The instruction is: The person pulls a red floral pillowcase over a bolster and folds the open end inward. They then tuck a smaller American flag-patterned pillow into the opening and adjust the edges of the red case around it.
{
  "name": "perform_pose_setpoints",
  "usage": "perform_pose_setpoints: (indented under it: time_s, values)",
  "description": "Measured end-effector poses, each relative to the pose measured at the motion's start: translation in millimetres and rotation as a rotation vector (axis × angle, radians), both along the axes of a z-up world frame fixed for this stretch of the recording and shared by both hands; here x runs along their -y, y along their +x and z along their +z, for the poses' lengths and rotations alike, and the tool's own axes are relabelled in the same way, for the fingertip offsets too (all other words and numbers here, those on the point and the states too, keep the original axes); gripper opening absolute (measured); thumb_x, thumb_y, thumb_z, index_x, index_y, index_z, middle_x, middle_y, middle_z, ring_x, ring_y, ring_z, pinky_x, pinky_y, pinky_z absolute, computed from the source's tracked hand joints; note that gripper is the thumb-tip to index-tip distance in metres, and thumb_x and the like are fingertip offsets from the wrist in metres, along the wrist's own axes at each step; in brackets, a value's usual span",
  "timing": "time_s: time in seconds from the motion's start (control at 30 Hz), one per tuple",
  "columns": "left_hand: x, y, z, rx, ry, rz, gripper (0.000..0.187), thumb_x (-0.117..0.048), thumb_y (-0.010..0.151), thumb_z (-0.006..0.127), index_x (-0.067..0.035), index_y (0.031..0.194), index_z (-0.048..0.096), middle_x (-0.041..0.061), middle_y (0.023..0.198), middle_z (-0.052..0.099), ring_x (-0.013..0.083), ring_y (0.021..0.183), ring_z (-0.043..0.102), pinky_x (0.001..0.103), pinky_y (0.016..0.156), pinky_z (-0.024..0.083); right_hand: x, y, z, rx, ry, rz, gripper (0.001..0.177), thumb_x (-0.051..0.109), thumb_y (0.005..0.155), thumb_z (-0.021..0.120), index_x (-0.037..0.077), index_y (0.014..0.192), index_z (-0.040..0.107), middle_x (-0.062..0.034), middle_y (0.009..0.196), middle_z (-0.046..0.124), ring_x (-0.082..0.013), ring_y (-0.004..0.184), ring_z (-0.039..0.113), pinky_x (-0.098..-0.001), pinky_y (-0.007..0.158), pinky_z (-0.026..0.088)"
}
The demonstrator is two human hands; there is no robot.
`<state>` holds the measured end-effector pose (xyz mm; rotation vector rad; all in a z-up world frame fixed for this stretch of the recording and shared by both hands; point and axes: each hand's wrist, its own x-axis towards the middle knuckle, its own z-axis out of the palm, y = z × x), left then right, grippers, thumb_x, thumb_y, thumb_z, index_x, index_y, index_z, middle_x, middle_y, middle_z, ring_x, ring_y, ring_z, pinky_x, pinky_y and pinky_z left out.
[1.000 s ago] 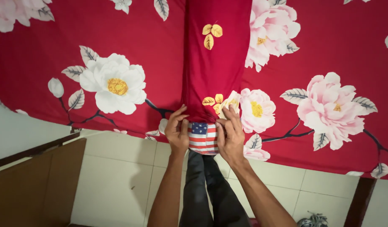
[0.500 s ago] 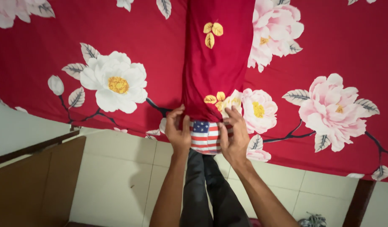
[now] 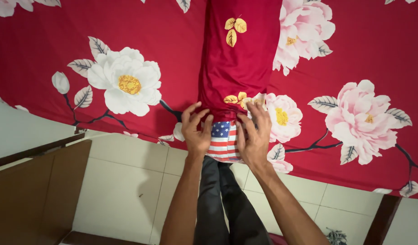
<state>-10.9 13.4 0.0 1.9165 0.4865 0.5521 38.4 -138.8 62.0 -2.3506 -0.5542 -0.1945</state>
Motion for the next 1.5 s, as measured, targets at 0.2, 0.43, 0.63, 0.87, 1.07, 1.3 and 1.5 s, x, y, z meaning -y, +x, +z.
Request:
perform_pose_setpoints:
  time_s: [0.2, 0.43, 0.63, 0.87, 1.07, 1.3, 1.5]
  values:
    - [0.8, 1.5, 2.9, -0.051, 0.125, -0.051, 0.021, -0.001, 0.085, 0.081, -0.002, 0.105, 0.076, 0.010, 0.108, 0.064, 0.0281, 0.100, 0.062, 0.037, 0.085, 0.053, 4.0, 0.4, -7.6, -0.035, -0.038, -0.008, 0.035, -0.004, 0.087, 0.077, 0.000, 0.122, 0.072, -0.0173, 0.122, 0.060, -0.0331, 0.111, 0.055, -0.0423, 0.091, 0.050]
    - [0.2, 15.2, 17.3, 0.024, 0.104, -0.137, 0.029, 0.001, 0.087, 0.077, 0.001, 0.116, 0.071, 0.013, 0.120, 0.070, 0.0306, 0.119, 0.066, 0.040, 0.103, 0.055, 3.2, 20.7, -6.8, 0.004, 0.072, 0.046, 0.029, -0.009, 0.091, 0.070, -0.007, 0.119, 0.064, -0.0204, 0.120, 0.066, -0.0360, 0.110, 0.063, -0.0423, 0.094, 0.054]
    - [-6.9, 27.4, 17.8, 0.022, 0.114, -0.217, 0.022, -0.007, 0.088, 0.081, -0.002, 0.107, 0.071, 0.010, 0.121, 0.071, 0.0290, 0.120, 0.065, 0.040, 0.105, 0.055, 9.1, 43.6, -8.0, -0.051, 0.103, 0.066, 0.024, -0.016, 0.086, 0.065, -0.003, 0.106, 0.064, -0.0180, 0.104, 0.066, -0.0359, 0.097, 0.066, -0.0422, 0.084, 0.055]
    - [-12.6, 31.2, 14.1, 0.030, 0.186, -0.337, 0.022, -0.008, 0.089, 0.078, -0.002, 0.110, 0.073, 0.009, 0.120, 0.069, 0.0288, 0.115, 0.065, 0.039, 0.101, 0.055, 22.0, 63.7, -26.7, -0.176, 0.067, 0.077, 0.023, -0.018, 0.085, 0.058, -0.002, 0.101, 0.064, -0.0161, 0.102, 0.065, -0.0336, 0.089, 0.067, -0.0410, 0.075, 0.054]
    - [-10.1, 32.9, 15.1, 0.030, 0.230, -0.285, 0.013, -0.007, 0.092, 0.076, -0.003, 0.104, 0.075, 0.006, 0.117, 0.068, 0.0263, 0.110, 0.065, 0.039, 0.097, 0.055, 11.2, 51.3, 1.8, -0.051, 0.027, 0.164, 0.026, -0.010, 0.085, 0.065, -0.004, 0.109, 0.068, -0.0210, 0.119, 0.058, -0.0371, 0.100, 0.061, -0.0414, 0.084, 0.055]
    - [-4.5, 42.7, 18.4, 0.029, 0.235, -0.272, 0.019, -0.010, 0.095, 0.076, -0.002, 0.113, 0.074, 0.007, 0.110, 0.066, 0.0264, 0.104, 0.063, 0.040, 0.093, 0.054, 18.7, 38.5, -24.1, -0.110, 0.007, 0.065, 0.024, -0.001, 0.096, 0.073, -0.005, 0.119, 0.069, -0.0197, 0.119, 0.056, -0.0314, 0.106, 0.061, -0.0395, 0.091, 0.054]
    - [-1.1, 49.1, 9.5, 0.036, 0.273, -0.318, 0.021, -0.009, 0.096, 0.075, -0.003, 0.116, 0.073, 0.008, 0.113, 0.069, 0.0278, 0.106, 0.066, 0.040, 0.094, 0.056, 11.2, 43.7, -8.0, -0.047, -0.011, 0.082, 0.035, 0.001, 0.089, 0.076, -0.008, 0.122, 0.068, -0.0214, 0.125, 0.060, -0.0376, 0.112, 0.060, -0.0442, 0.096, 0.052]
